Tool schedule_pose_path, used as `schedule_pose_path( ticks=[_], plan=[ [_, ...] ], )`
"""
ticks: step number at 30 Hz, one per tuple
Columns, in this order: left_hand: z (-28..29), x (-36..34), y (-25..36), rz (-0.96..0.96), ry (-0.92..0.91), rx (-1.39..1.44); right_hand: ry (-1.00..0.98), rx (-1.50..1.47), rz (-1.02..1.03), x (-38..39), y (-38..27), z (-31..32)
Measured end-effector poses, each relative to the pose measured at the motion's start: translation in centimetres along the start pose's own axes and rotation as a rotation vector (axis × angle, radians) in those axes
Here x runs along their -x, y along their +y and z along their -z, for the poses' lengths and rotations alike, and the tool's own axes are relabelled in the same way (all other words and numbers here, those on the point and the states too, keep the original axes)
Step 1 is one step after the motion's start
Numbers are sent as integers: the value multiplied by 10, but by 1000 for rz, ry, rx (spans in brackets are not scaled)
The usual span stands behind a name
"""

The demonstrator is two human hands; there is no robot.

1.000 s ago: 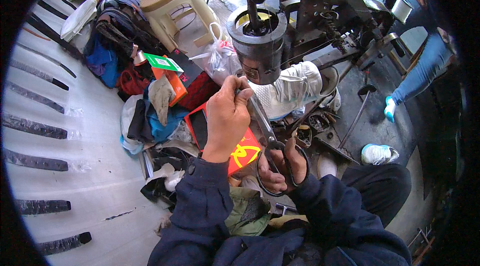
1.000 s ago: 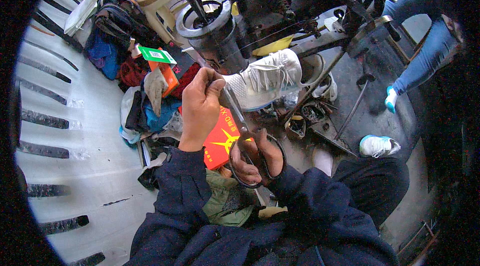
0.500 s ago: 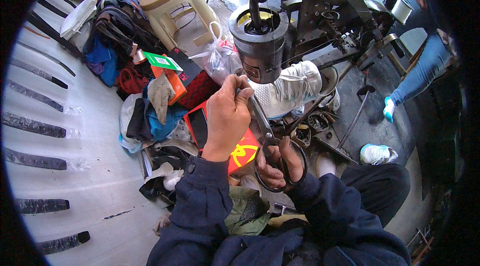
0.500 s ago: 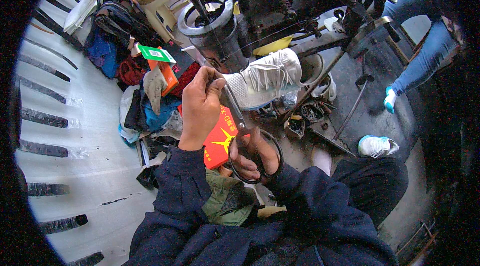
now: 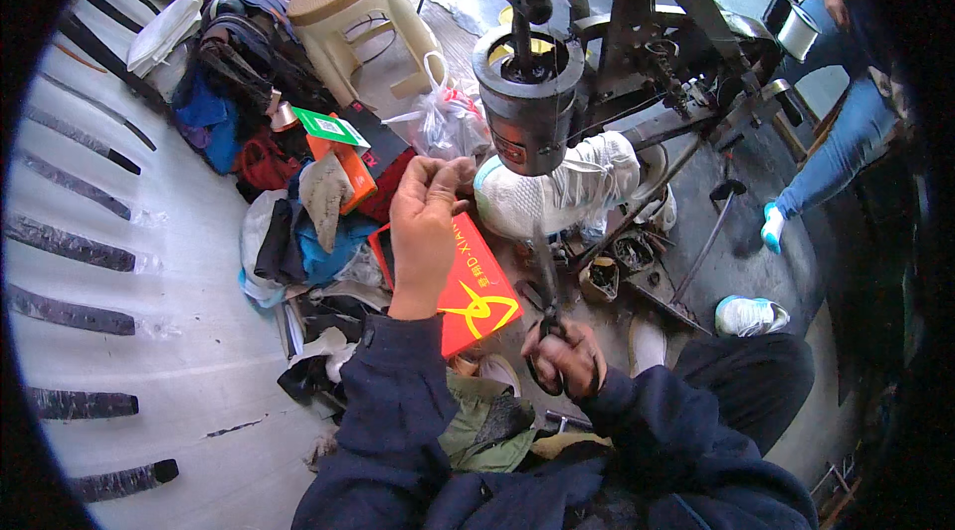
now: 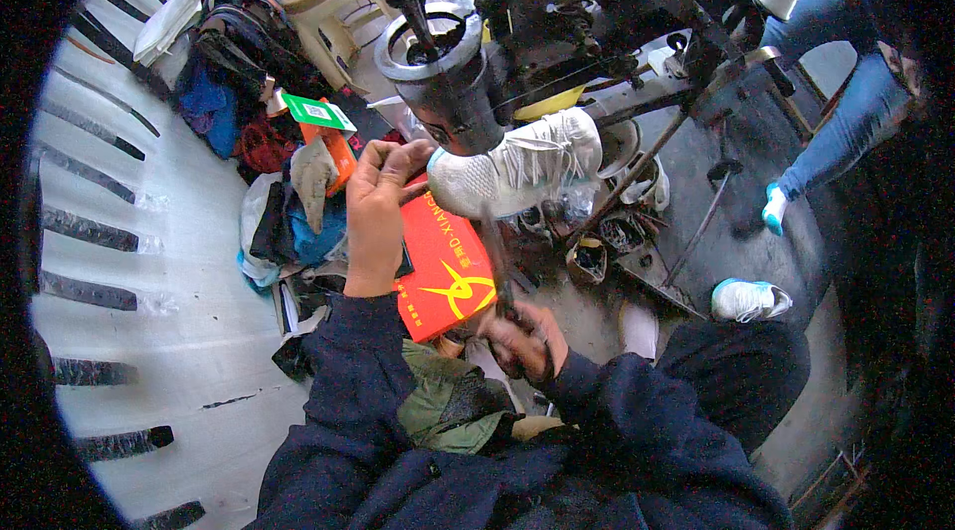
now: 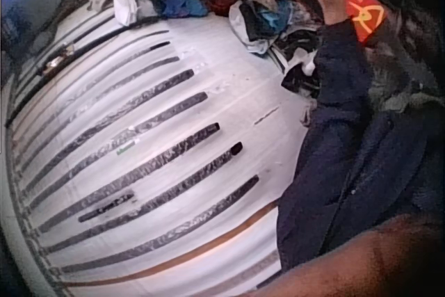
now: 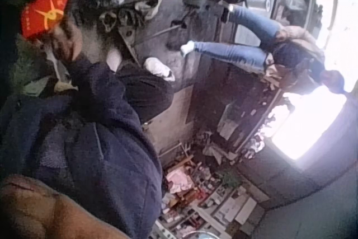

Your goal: The person uses a sewing machine to stitch a white sneaker, then removes it and trims excess thread with scissors. They handle a small white fabric piece, cut it, and reposition the sneaker on the machine to continue stitching.

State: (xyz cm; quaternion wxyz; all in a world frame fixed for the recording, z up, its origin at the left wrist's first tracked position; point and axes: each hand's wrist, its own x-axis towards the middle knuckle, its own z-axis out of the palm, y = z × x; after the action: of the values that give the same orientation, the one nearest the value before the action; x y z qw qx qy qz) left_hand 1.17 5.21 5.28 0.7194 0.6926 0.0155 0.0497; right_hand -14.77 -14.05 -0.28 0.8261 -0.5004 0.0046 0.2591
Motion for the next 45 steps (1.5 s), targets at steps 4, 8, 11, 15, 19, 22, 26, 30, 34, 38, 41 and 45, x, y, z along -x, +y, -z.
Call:
schedule_pose_path(
  ticks=[4,8,11,15,19,22,26,30,34,38,41,45],
  plan=[
    [27,-7,7,51,168,-98,95,782,-81,1,45,4],
    [28,1,9,-39,158,-121,47,1205,-225,-10,88,18],
    [23,5,13,89,-58,9,57,1324,-261,-32,108,25],
    [3,10,14,346,-220,273,80,1288,-193,-76,119,28],
    [-16,11,5,462,-286,461,25,1217,-269,-112,131,30],
    [-19,12,-2,460,-310,544,19,1086,-274,-111,143,32],
    [-20,18,-10,366,-299,536,-12,1027,-114,-76,126,43],
    [-25,24,-19,161,-232,536,8,881,-346,-30,50,64],
    [-28,30,-23,92,-176,499,73,1104,-53,-3,-29,68],
    [-29,35,-15,108,-171,425,106,1074,91,18,-80,59],
    [-31,37,-9,183,-160,444,134,1110,66,19,-85,51],
    [-34,35,-7,249,-170,451,9,1177,-3,14,-67,46]
  ],
)
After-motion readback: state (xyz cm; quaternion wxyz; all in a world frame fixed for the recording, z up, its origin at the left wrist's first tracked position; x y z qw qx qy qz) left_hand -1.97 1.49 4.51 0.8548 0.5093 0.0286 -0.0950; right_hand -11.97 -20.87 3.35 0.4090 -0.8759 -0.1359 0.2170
